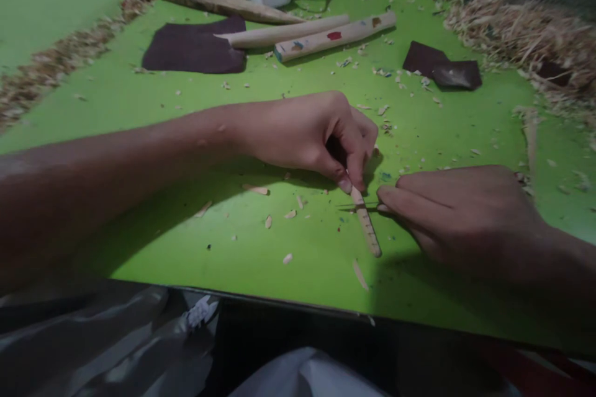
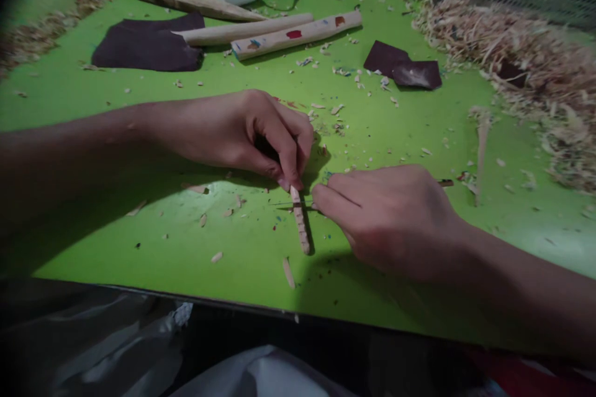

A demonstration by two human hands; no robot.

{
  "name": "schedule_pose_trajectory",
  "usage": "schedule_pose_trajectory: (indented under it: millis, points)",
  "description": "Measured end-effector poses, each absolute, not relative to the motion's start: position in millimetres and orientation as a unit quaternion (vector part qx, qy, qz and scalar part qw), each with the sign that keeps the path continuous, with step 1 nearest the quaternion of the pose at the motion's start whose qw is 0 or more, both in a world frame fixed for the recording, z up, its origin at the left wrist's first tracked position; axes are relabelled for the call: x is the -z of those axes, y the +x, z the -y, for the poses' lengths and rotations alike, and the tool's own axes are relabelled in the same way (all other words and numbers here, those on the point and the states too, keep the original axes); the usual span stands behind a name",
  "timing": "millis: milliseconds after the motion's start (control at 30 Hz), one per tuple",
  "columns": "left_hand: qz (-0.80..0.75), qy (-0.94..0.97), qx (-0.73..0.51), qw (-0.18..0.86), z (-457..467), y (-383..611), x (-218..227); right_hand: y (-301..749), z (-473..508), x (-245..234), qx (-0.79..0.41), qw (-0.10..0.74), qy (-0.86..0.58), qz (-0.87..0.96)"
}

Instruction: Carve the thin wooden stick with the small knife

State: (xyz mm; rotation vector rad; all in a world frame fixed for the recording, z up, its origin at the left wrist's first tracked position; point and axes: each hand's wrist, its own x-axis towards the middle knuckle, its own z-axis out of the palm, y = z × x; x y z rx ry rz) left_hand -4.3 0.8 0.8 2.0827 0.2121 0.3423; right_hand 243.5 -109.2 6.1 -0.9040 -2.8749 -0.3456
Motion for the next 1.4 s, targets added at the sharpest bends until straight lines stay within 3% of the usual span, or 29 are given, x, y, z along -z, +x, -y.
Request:
schedule_pose_trajectory:
  millis: [67, 233, 433, 1400]
  points:
    - [-0.087, 0.860, -0.135, 0.484, -0.6, -4.1, -1.6, 243.8, 109.6, -6.4, 0.111, 0.022, -0.315, 0.942]
    - [-0.077, 0.861, -0.142, 0.483, -0.2, -4.4, -0.8, 242.8, 109.6, -7.1, 0.188, 0.090, -0.239, 0.948]
    - [-0.084, 0.853, -0.151, 0.493, 0.8, -5.1, 1.2, 239.6, 110.2, -8.9, 0.214, 0.099, -0.246, 0.940]
    - [-0.088, 0.851, -0.147, 0.496, -0.1, -5.1, 1.9, 240.5, 107.2, -10.5, 0.158, 0.094, -0.240, 0.953]
